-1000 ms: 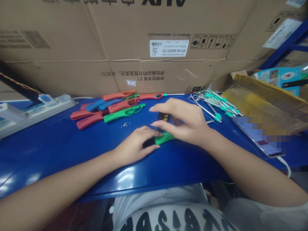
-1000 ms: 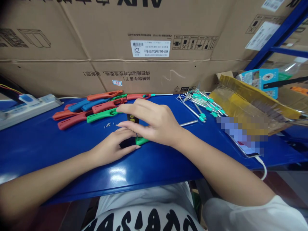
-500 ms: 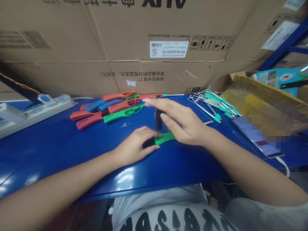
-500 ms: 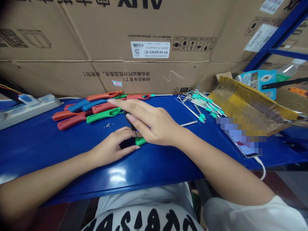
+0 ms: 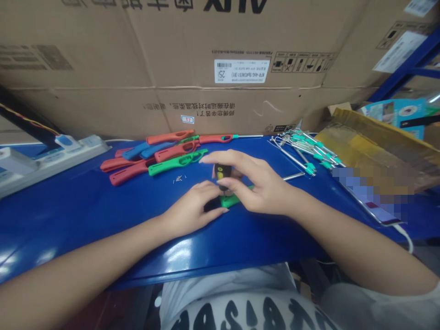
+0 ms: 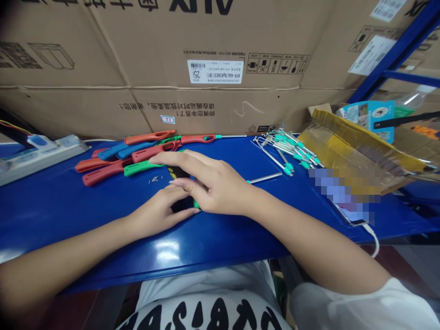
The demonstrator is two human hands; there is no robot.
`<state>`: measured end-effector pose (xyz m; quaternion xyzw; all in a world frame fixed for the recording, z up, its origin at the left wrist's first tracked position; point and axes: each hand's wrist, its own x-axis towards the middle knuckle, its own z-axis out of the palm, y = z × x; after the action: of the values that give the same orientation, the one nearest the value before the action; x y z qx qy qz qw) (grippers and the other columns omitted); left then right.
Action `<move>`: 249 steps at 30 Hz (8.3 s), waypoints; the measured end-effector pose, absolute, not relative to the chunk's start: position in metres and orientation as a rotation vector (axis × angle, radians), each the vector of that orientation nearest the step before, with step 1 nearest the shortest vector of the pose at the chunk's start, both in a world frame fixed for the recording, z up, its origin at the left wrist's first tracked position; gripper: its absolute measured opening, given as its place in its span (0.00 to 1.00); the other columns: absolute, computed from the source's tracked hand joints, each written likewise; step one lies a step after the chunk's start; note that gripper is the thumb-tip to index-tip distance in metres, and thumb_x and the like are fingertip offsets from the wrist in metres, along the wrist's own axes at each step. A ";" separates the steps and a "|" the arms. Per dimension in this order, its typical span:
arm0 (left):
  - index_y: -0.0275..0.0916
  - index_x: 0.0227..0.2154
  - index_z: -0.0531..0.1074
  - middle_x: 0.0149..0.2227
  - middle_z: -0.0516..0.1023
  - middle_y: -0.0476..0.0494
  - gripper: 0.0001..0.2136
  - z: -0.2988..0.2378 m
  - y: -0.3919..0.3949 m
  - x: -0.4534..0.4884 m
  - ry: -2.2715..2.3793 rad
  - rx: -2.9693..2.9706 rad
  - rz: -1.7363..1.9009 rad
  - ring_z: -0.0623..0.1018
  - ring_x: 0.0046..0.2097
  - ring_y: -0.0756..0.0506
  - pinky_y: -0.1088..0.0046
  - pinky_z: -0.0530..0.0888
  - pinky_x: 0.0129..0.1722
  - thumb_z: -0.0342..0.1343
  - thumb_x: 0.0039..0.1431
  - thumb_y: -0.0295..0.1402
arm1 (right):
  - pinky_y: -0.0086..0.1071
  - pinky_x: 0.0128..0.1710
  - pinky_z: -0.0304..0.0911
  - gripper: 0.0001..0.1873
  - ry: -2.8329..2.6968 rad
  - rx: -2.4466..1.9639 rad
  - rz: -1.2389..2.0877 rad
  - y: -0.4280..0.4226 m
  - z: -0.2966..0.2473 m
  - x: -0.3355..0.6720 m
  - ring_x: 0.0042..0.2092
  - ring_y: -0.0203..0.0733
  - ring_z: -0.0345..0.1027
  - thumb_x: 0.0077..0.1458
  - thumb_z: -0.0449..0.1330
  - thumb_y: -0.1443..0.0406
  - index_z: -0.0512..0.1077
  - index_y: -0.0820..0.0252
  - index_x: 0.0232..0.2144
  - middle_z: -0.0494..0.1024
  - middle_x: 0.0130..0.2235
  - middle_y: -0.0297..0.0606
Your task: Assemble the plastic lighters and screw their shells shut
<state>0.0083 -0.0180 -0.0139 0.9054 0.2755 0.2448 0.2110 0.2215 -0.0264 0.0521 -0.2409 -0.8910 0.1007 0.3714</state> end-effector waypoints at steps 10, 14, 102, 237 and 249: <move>0.41 0.51 0.73 0.49 0.81 0.43 0.14 -0.010 -0.019 0.009 0.745 2.465 0.687 0.77 0.51 0.42 0.61 0.72 0.55 0.61 0.64 0.34 | 0.28 0.34 0.72 0.22 -2.107 -0.671 0.565 -0.015 0.048 0.225 0.40 0.36 0.74 0.68 0.54 0.63 0.62 0.52 0.62 0.76 0.51 0.38; 0.40 0.54 0.72 0.51 0.80 0.43 0.16 -0.011 -0.021 0.009 0.779 2.452 0.686 0.76 0.52 0.41 0.60 0.72 0.56 0.62 0.63 0.34 | 0.31 0.35 0.72 0.21 -2.092 -0.767 0.311 -0.018 0.049 0.228 0.33 0.34 0.70 0.61 0.65 0.59 0.69 0.52 0.55 0.76 0.51 0.39; 0.40 0.49 0.76 0.49 0.82 0.39 0.18 0.044 0.146 -0.074 1.974 2.465 0.240 0.81 0.49 0.36 0.66 0.76 0.45 0.57 0.56 0.37 | 0.32 0.35 0.62 0.17 -2.092 -1.580 0.367 0.019 0.009 0.280 0.37 0.43 0.75 0.60 0.54 0.70 0.78 0.55 0.46 0.83 0.38 0.38; 0.37 0.48 0.77 0.45 0.78 0.40 0.14 -0.008 0.010 0.005 0.827 2.591 0.729 0.75 0.46 0.42 0.61 0.75 0.49 0.53 0.60 0.26 | 0.29 0.37 0.65 0.11 -2.640 -1.000 0.303 0.008 0.016 0.286 0.39 0.38 0.75 0.64 0.60 0.62 0.78 0.55 0.46 0.81 0.44 0.37; 0.40 0.53 0.74 0.49 0.77 0.40 0.16 -0.004 0.002 0.003 0.813 2.716 0.671 0.75 0.50 0.41 0.60 0.71 0.52 0.57 0.64 0.38 | 0.42 0.48 0.66 0.21 -1.724 -2.439 -0.160 0.057 0.036 0.378 0.53 0.60 0.71 0.53 0.59 0.68 0.76 0.63 0.50 0.76 0.53 0.55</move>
<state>0.0033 0.0023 -0.0042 0.9262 0.2774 0.2286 0.1136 0.3778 0.0571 0.0363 -0.8131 -0.5748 -0.0532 0.0750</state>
